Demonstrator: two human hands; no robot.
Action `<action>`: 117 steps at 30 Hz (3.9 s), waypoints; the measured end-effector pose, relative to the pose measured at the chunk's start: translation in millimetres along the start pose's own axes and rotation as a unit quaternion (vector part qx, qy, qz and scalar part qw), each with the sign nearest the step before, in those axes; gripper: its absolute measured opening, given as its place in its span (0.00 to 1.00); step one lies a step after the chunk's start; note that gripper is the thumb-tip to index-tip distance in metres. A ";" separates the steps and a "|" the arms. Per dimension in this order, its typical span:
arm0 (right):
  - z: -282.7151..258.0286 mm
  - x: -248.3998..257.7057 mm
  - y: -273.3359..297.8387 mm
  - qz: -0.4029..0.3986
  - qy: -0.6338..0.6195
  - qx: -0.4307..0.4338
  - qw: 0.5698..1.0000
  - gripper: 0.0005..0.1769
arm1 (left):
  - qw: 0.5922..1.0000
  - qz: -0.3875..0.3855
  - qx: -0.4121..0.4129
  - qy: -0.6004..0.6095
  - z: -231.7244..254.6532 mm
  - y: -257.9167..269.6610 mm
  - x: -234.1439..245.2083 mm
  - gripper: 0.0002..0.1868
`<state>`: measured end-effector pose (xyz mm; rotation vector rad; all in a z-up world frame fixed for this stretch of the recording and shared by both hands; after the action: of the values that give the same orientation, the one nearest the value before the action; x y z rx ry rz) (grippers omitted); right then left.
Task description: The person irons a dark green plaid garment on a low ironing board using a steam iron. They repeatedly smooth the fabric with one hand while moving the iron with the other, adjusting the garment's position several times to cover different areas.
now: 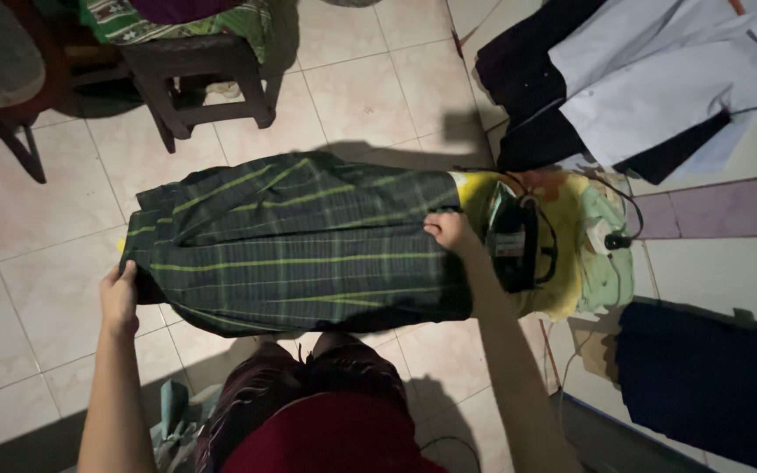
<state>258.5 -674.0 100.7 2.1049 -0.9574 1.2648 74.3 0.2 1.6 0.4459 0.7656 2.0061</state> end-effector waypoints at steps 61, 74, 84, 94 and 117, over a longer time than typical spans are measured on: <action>-107.1 -109.1 243.0 0.460 -0.251 -0.465 0.714 0.31 | 0.634 -0.076 -0.419 -0.646 -17.7 168.4 -256.2 0.42; -53.0 -94.6 222.3 0.515 -0.290 -0.483 0.646 0.19 | 0.643 -0.053 -0.400 -0.651 -21.3 157.1 -280.7 0.44; -109.6 -49.5 190.5 0.458 0.016 -0.324 0.828 0.11 | 0.624 -0.097 -0.440 -0.639 -24.8 180.6 -307.8 0.45; -132.3 -30.6 122.7 0.226 0.112 -0.191 0.949 0.33 | 0.607 -0.112 -0.435 -0.656 -37.5 185.1 -346.3 0.47; 28.9 19.8 -9.3 -0.052 0.197 -0.182 0.962 0.23 | 0.606 -0.116 -0.351 -0.704 -21.1 175.8 -353.1 0.60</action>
<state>287.8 -695.0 105.0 1.5296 -0.8147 1.2769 133.8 -377.6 100.0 1.1037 -0.9034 0.9577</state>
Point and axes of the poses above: each hand's wrist, its own y-axis away from the middle knuckle, its own x-axis out of the back of the hand, z = x × y, the point moved 6 cm from there along -y, towards the middle knuckle, and after that the axes turned 13 degrees about x, right-handed, at the moved point
